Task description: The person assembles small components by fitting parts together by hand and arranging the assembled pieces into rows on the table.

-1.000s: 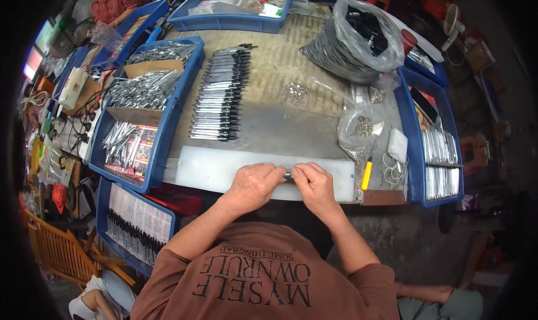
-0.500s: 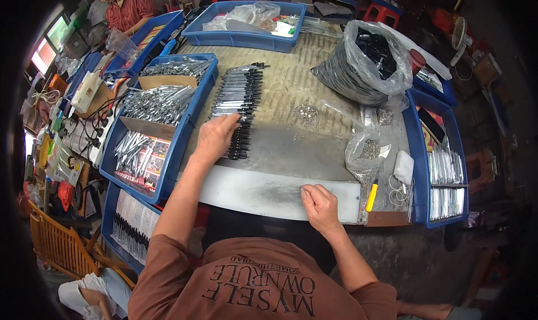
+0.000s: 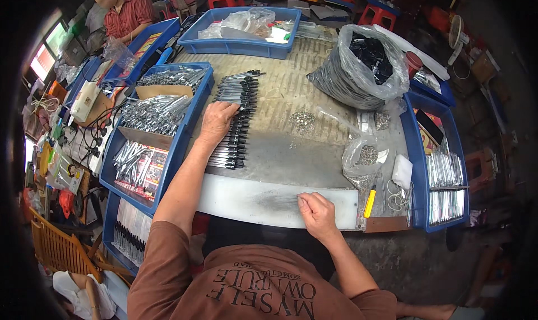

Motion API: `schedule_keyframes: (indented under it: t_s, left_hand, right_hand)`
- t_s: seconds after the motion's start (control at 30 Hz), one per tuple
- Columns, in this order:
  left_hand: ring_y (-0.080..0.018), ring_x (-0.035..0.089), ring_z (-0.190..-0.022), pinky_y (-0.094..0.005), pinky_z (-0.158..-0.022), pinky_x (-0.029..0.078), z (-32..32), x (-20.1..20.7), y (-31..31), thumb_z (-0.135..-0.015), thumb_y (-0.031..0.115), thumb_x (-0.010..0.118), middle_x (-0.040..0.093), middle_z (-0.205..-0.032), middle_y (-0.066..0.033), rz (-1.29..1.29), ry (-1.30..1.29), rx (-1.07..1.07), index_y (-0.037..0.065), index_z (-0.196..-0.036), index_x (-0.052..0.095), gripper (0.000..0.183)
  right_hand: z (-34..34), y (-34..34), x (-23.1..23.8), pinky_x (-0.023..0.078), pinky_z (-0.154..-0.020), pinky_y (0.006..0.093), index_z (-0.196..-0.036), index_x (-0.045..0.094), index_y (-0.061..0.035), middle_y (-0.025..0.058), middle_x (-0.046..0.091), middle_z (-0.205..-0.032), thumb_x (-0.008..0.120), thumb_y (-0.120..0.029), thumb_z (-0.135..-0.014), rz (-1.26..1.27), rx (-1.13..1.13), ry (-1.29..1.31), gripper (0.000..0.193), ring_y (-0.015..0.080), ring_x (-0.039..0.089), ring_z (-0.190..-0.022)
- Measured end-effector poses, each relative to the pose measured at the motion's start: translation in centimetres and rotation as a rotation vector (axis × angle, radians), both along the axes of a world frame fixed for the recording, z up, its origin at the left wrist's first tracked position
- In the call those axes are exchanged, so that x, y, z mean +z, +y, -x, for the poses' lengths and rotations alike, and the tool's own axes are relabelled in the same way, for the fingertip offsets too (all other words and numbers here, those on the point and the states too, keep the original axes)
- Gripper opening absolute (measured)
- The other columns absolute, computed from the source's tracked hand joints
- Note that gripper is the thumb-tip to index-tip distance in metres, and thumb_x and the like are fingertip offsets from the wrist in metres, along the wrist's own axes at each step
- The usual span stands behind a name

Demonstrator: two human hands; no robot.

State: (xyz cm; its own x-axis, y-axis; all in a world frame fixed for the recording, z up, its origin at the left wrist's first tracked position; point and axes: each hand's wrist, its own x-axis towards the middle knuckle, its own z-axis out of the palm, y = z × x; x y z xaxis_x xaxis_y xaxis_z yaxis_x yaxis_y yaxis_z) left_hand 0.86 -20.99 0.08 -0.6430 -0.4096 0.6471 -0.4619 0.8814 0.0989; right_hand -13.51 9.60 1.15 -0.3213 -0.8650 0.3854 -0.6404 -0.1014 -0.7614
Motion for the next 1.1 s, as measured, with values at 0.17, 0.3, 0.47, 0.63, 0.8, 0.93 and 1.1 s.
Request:
schedule_keyframes:
  t_s: [0.17,0.3,0.47,0.63,0.8,0.93,1.1]
  left_hand:
    - [-0.0222,0.054,-0.080,-0.0352,-0.072,0.043,0.4,-0.2,-0.4,-0.071,0.003,0.051,0.058,-0.082,-0.0039,0.035,-0.027,-0.031,0.010,-0.089,0.060,0.022]
    - [-0.0244,0.056,-0.082,-0.0352,-0.073,0.045,0.4,0.1,-0.5,-0.068,0.000,0.054,0.060,-0.086,-0.0059,0.019,-0.050,-0.053,0.008,-0.091,0.061,0.026]
    - [-0.0227,0.055,-0.085,-0.0344,-0.074,0.045,0.3,0.1,-0.4,-0.067,0.001,0.055,0.061,-0.089,-0.0048,0.026,-0.082,-0.055,0.007,-0.093,0.062,0.027]
    - [-0.0204,0.052,-0.084,-0.0336,-0.076,0.043,0.4,-0.4,-0.5,-0.072,0.008,0.051,0.059,-0.086,-0.0019,0.057,-0.055,-0.053,0.009,-0.092,0.060,0.022]
    - [-0.0204,0.053,-0.085,-0.0333,-0.075,0.043,0.2,-0.1,0.2,-0.072,0.009,0.053,0.059,-0.087,-0.0020,0.052,-0.037,-0.036,0.010,-0.092,0.060,0.021]
    - [-0.0230,0.053,-0.080,-0.0341,-0.069,0.042,0.1,2.3,3.6,-0.070,0.008,0.060,0.058,-0.085,-0.0048,0.095,0.163,-0.042,0.008,-0.090,0.057,0.020]
    - [-0.0267,0.053,-0.082,-0.0364,-0.070,0.042,-3.1,5.5,9.4,-0.069,0.004,0.062,0.055,-0.089,-0.0097,-0.063,0.260,-0.081,0.004,-0.092,0.055,0.024]
  right_hand:
    - [0.0,0.0,-0.1,0.040,-0.048,0.0295,-0.083,0.060,0.0026,0.0123,0.055,-0.064,0.058,-0.006,-0.081,0.019,0.001,-0.019,0.009,0.0219,0.051,-0.051]
    - [0.0,0.0,0.0,0.041,-0.049,0.0293,-0.083,0.060,0.0026,0.0121,0.055,-0.064,0.058,-0.005,-0.081,0.012,-0.004,-0.034,0.009,0.0218,0.051,-0.052]
    - [0.1,-0.1,-0.2,0.040,-0.048,0.0291,-0.082,0.060,0.0027,0.0119,0.055,-0.064,0.058,-0.005,-0.081,0.011,0.001,-0.035,0.008,0.0220,0.052,-0.052]
    - [0.1,0.0,-0.2,0.040,-0.048,0.0294,-0.083,0.060,0.0029,0.0118,0.055,-0.064,0.057,-0.005,-0.081,0.001,-0.005,-0.021,0.009,0.0219,0.052,-0.052]
    - [-0.1,-0.1,-0.4,0.040,-0.049,0.0290,-0.082,0.060,0.0028,0.0112,0.054,-0.063,0.057,-0.006,-0.082,0.031,-0.001,-0.009,0.009,0.0202,0.052,-0.053]
    - [-0.3,0.0,0.0,0.040,-0.049,0.0290,-0.082,0.060,0.0026,0.0108,0.054,-0.063,0.058,-0.006,-0.082,-0.008,0.012,-0.037,0.010,0.0199,0.052,-0.053]
    - [-0.1,0.2,-0.3,0.038,-0.049,0.0287,-0.083,0.060,0.0031,0.0093,0.050,-0.061,0.057,-0.007,-0.082,0.007,-0.017,-0.047,0.010,0.0188,0.047,-0.053]
